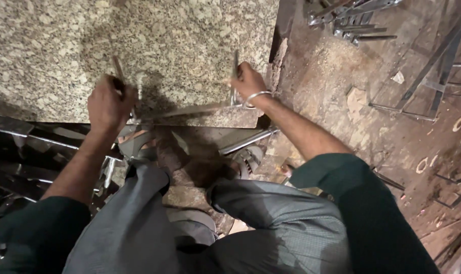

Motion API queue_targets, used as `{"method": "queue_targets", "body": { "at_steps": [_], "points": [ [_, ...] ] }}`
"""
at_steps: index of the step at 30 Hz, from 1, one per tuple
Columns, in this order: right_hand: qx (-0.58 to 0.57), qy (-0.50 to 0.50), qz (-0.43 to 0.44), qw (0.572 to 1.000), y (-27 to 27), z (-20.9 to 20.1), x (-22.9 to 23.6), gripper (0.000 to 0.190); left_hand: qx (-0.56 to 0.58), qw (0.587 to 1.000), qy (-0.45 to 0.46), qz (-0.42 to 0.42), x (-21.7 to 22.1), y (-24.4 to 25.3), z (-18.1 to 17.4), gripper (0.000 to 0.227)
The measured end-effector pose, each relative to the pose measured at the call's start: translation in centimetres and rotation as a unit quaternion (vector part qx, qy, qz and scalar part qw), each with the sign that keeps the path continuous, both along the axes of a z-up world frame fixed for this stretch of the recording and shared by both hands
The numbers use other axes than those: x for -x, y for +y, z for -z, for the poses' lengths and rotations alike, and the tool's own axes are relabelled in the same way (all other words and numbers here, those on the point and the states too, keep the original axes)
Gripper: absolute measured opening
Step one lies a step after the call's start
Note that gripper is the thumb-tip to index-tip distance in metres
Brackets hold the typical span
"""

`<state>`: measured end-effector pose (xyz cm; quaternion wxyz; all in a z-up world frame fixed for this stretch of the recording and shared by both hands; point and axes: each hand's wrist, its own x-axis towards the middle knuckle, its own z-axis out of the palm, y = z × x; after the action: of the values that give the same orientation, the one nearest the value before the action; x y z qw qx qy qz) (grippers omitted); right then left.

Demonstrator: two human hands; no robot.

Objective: Assembling and aligning metal strips to form furniture frames on a stone surface using a hammer.

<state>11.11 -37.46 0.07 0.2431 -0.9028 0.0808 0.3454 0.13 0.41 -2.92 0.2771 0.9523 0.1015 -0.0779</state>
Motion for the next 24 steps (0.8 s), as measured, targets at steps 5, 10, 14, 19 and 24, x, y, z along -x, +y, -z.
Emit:
{"method": "queue_targets", "body": {
  "at_steps": [5,10,14,19,24],
  "points": [
    [-0.057,-0.088,-0.088,0.991,-2.8,-4.4,2.9,0.019,0.155,0.984,-0.080,-0.044,0.5,-0.6,-3.9,0.030],
    [-0.087,-0.168,-0.252,0.949,-6.3,-3.7,7.1,0.036,0.131,0.978,-0.156,0.033,2.7,-0.9,-3.1,0.018],
    [-0.037,-0.154,-0.226,0.961,-5.1,-4.6,9.0,0.041,0.114,0.977,-0.171,0.059,3.8,-0.5,-1.9,0.031],
    [-0.089,-0.201,-0.160,0.962,-4.9,-4.1,9.0,0.038,0.099,0.993,-0.064,0.019,2.5,-0.7,-1.8,0.037],
    [-0.096,-0.141,-0.092,0.981,-4.7,-1.5,9.4,0.043,0.103,0.993,-0.050,0.001,2.3,-0.7,-1.5,0.036]
  ]
}}
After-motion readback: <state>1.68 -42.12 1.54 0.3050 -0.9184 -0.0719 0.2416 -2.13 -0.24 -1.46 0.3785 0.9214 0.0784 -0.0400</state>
